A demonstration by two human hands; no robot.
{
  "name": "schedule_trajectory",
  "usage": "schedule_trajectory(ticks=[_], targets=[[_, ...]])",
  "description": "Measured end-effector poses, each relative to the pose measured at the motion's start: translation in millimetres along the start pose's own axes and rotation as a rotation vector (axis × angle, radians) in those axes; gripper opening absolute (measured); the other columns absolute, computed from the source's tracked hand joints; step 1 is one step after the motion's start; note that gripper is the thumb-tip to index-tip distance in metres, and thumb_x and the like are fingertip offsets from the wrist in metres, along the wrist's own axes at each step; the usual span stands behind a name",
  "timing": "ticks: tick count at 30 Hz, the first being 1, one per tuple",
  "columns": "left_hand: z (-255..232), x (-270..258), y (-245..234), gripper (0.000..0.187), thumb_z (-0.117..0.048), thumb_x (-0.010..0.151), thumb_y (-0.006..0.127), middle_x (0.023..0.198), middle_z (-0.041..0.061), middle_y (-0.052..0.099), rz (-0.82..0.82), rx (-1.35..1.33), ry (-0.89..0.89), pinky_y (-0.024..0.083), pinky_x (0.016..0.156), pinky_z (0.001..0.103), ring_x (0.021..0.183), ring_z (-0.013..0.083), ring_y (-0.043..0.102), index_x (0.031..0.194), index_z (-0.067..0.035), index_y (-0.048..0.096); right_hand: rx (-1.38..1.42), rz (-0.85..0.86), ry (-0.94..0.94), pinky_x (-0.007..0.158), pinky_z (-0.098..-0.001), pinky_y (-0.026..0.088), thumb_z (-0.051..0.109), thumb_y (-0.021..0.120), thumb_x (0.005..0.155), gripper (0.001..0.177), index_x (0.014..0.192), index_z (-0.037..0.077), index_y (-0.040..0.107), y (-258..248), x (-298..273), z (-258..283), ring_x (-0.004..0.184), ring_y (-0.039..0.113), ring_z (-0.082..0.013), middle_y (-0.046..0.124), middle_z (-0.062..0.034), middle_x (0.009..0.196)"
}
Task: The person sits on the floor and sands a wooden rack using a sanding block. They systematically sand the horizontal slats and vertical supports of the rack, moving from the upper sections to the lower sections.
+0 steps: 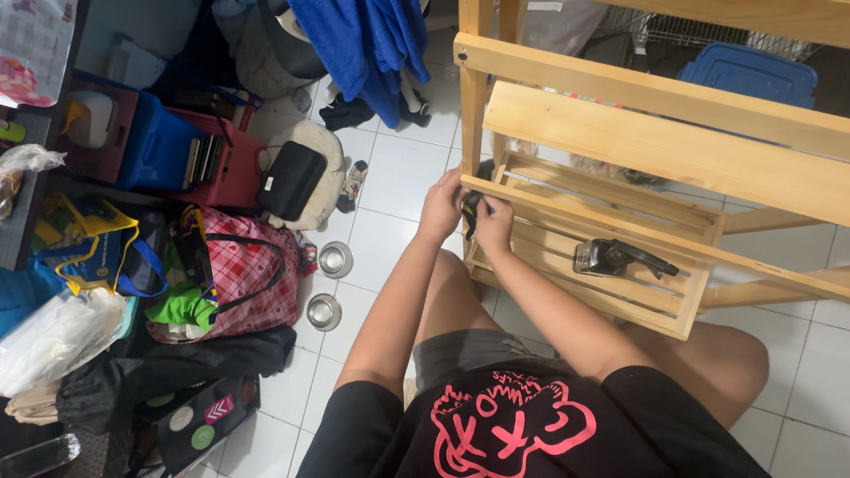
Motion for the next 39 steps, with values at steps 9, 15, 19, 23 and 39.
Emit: schedule_trajectory(ticks=[9, 15, 19, 23, 39], targets=[[-6, 0, 0, 0.044, 0.002, 0.093, 0.063, 0.125, 0.017, 0.067, -0.026, -0.02, 0.007, 0.053, 0.09, 0.042, 0.11, 0.0407, 0.065, 0.136, -0.008, 0.06, -0.053, 0.051, 0.266, 0.09, -0.0361, 0.053, -0.009, 0.062, 0.09, 0.04, 0.128, 0.001, 0.071, 10, -31, -64, 0.101, 0.068, -0.0307, 0.068, -0.0207, 0.108], [-8, -1, -2, 0.044, 0.0, 0.095, 0.062, 0.126, 0.016, 0.067, -0.023, -0.006, -0.043, 0.054, 0.09, 0.041, 0.108, 0.0393, 0.065, 0.137, -0.009, 0.059, -0.248, 0.182, 0.31, 0.085, -0.0355, 0.054, 0.0, 0.074, 0.084, 0.029, 0.113, 0.001, 0.075, 8, -43, -91, 0.098, 0.072, -0.031, 0.073, -0.0209, 0.104], [-4, -6, 3, 0.042, -0.001, 0.096, 0.063, 0.127, 0.016, 0.068, -0.028, -0.006, -0.054, 0.054, 0.09, 0.041, 0.11, 0.0378, 0.066, 0.137, -0.011, 0.061, -0.4, 0.413, 0.379, 0.085, -0.0363, 0.052, 0.01, 0.077, 0.086, 0.034, 0.119, 0.002, 0.074, -11, -30, -98, 0.097, 0.07, -0.0314, 0.073, -0.0218, 0.105], [17, -14, 7, 0.048, -0.011, 0.094, 0.064, 0.127, 0.018, 0.065, -0.017, -0.103, -0.145, 0.055, 0.09, 0.04, 0.105, 0.0347, 0.069, 0.141, -0.009, 0.056, 0.127, 0.353, 0.77, 0.085, -0.0325, 0.053, 0.01, 0.066, 0.095, 0.039, 0.133, 0.002, 0.065, -48, -31, -77, 0.098, 0.067, -0.0202, 0.074, -0.0104, 0.116], [-21, -66, -20, 0.038, -0.012, 0.094, 0.073, 0.115, 0.007, 0.07, -0.377, -1.086, -0.375, 0.053, 0.093, 0.03, 0.103, 0.0145, 0.066, 0.128, -0.002, 0.06, 0.237, 0.582, 0.311, 0.098, -0.0285, 0.051, 0.012, 0.057, 0.111, 0.014, 0.121, 0.003, 0.062, -63, 17, 113, 0.109, 0.063, -0.0143, 0.068, -0.006, 0.116]])
Point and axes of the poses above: each hand's wrist, its own x-axis towards the middle knuckle, its own y-axis out of the palm, z = x × y, the point moved 4 cm from there along x, towards the middle knuckle
